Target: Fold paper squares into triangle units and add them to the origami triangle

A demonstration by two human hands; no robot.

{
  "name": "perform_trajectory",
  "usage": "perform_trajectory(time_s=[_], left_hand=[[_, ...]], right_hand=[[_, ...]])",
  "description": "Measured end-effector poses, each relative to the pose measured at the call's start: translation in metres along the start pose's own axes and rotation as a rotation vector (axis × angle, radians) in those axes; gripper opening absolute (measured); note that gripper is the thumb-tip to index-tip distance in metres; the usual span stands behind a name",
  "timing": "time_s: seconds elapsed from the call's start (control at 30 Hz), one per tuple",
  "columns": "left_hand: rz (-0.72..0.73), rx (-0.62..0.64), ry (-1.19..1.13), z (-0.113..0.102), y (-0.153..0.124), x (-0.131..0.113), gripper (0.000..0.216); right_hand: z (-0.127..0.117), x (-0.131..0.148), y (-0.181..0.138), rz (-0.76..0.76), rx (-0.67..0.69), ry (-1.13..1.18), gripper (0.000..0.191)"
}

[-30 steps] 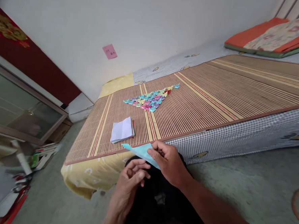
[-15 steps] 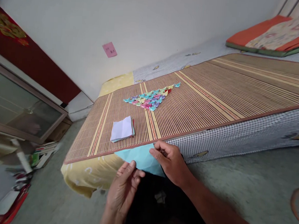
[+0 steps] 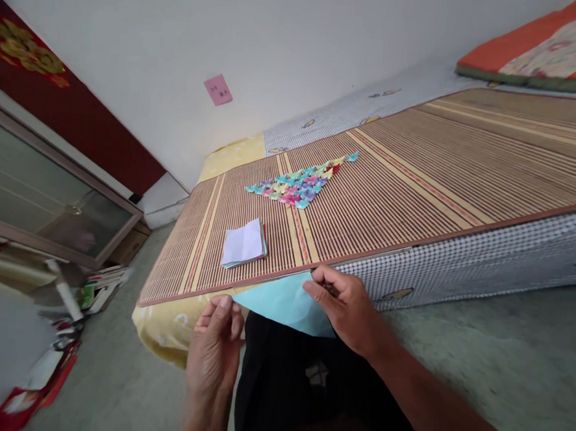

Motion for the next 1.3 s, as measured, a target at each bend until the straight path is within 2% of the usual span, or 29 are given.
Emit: perform_trajectory(time_s=[0.07,0.17,0.37,0.43,0.53,0.63,0.77,0.9,1.13,1.3], left_hand=[[-0.058,0.089,0.021,0.006,-0.003,0.005,0.032],[-0.233,0.256,0.037,0.024,-0.014,0.022,0.036],[-0.387,0.354,-0.071,0.045,-0.026,0.03,0.029],[-0.44,0.351,-0.081,0.047,-0.028,0.033,0.026],[-0.496,0.233,-0.174,0.045,-0.029,0.04,0.029],[-0.481,0.162,-0.244,0.045,-0.029,0.044,0.028],[-0.401,0.133,-0.263,0.042,-0.026,0.042,0.021],[-0.33,0.134,-0.201,0.039,-0.026,0.038,0.02],[-0.245,0.118,-0.209,0.039,-0.025,0.03,0.028],[-0.244,0.099,-0.197,0.037,-0.022,0.03,0.025]], right_hand=[[0.001,0.001,0.0,-0.005,-0.02,0.008,0.03],[0.004,0.004,0.001,-0.04,-0.055,-0.027,0.029],[0.002,0.012,-0.004,-0.132,-0.158,-0.124,0.029],[0.002,0.011,-0.004,-0.131,-0.149,-0.119,0.028],[0.005,0.01,-0.003,-0.123,-0.104,-0.092,0.026],[0.006,0.01,-0.001,-0.108,-0.058,-0.029,0.028],[0.006,0.01,-0.001,-0.042,0.0,0.108,0.027],[0.007,0.008,-0.002,0.05,0.003,0.245,0.026],[0.008,0.008,-0.002,0.083,0.034,0.284,0.022],[0.01,0.006,-0.003,0.087,0.059,0.329,0.018]])
Point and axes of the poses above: each hand's wrist, its own y-axis towards the middle knuckle, its own z-axis out of the palm, x = y × z, the point moved 6 cm from there along y, towards the middle knuckle, and after that the axes turned 7 degrees about x, right-handed, at the moved point
